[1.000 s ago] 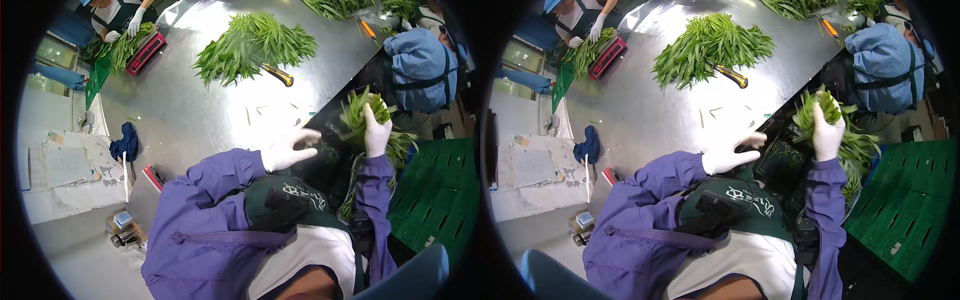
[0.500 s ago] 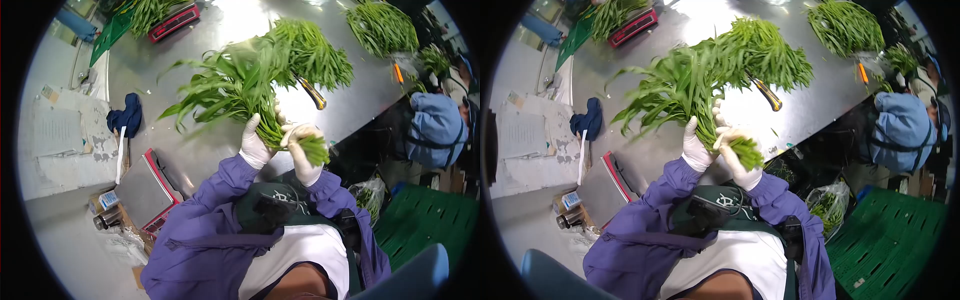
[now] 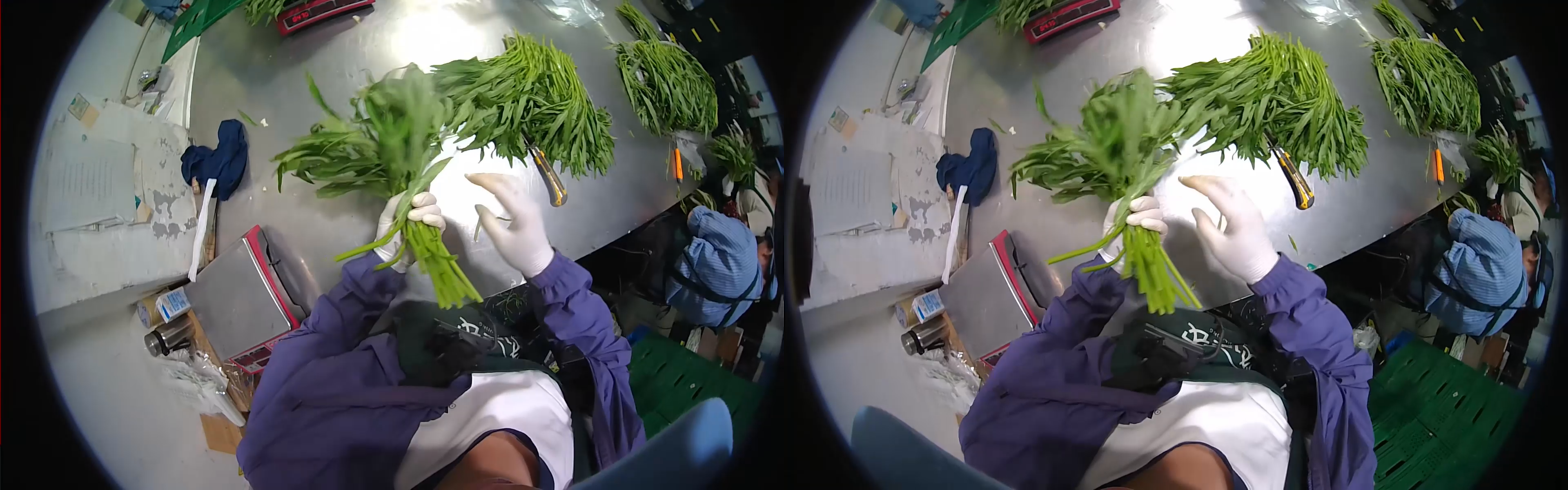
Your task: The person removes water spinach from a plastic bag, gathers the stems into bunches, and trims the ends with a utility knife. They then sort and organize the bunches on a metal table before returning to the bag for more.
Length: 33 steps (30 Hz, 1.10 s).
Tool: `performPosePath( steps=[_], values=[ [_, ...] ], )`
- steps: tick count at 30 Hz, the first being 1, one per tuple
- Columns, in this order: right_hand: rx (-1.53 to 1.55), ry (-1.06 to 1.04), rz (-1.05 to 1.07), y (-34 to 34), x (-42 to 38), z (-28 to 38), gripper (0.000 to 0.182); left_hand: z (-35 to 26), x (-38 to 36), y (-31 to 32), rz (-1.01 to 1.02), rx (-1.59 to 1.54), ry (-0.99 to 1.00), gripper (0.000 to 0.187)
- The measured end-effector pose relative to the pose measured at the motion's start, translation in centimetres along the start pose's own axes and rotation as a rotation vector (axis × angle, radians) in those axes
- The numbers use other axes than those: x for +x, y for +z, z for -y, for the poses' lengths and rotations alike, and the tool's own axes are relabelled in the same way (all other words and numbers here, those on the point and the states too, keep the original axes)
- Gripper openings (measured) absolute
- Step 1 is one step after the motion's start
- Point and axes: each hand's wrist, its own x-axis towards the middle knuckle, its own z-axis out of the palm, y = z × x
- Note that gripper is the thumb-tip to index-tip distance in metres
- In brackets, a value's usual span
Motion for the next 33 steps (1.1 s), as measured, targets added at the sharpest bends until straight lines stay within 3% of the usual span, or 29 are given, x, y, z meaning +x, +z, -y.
performPosePath(
  steps=[2, 6, 9, 12, 14, 16, 18, 20, 21, 27, 33],
  values=[
    [0.051, 0.056, -0.072, -0.6, 1.2, 1.0, 0.038, 0.3, -0.1, -0.3, -0.161, 0.184, 0.098, 0.019],
    [0.050, -0.113, -0.085, -0.4, 3.3, 2.6, 0.023, 0.4, -0.7, -1.4, -0.302, 0.427, -0.018, 0.019],
    [-0.054, -0.222, 0.084, 1.0, 4.0, 2.3, 0.017, 2.2, -0.3, -1.4, -0.587, 0.597, 0.100, 0.019],
    [-0.242, -0.209, 0.119, 1.9, 4.9, 2.6, 0.016, 3.5, -0.4, -2.5, -0.555, 0.710, 0.179, 0.018],
    [-0.321, -0.207, 0.090, 2.6, 5.3, 2.1, 0.019, 3.7, -0.3, -3.3, -0.501, 0.715, 0.127, 0.014],
    [-0.584, -0.073, 0.073, 3.0, 5.5, 1.5, 0.024, 4.6, -0.3, -2.9, -0.584, 0.819, 0.105, 0.010],
    [-0.582, 0.063, 0.088, 2.9, 5.4, 0.5, 0.027, 4.7, -0.3, -3.5, -0.535, 0.810, 0.053, 0.011],
    [-0.453, 0.221, 0.107, 2.1, 4.8, -0.1, 0.030, 5.5, -0.2, -4.0, -0.577, 0.837, 0.124, 0.012],
    [-0.458, 0.224, 0.105, 1.7, 4.4, -0.3, 0.030, 5.4, -0.4, -4.2, -0.607, 0.860, 0.113, 0.018],
    [-0.566, 0.207, 0.023, -0.4, 2.0, -2.3, 0.051, 5.6, -1.1, -4.2, -0.633, 0.990, 0.013, 0.015],
    [-0.609, 0.030, 0.019, -1.7, 0.8, -1.8, 0.047, 6.7, -1.1, -4.2, -0.637, 1.092, 0.032, 0.016]
  ],
)
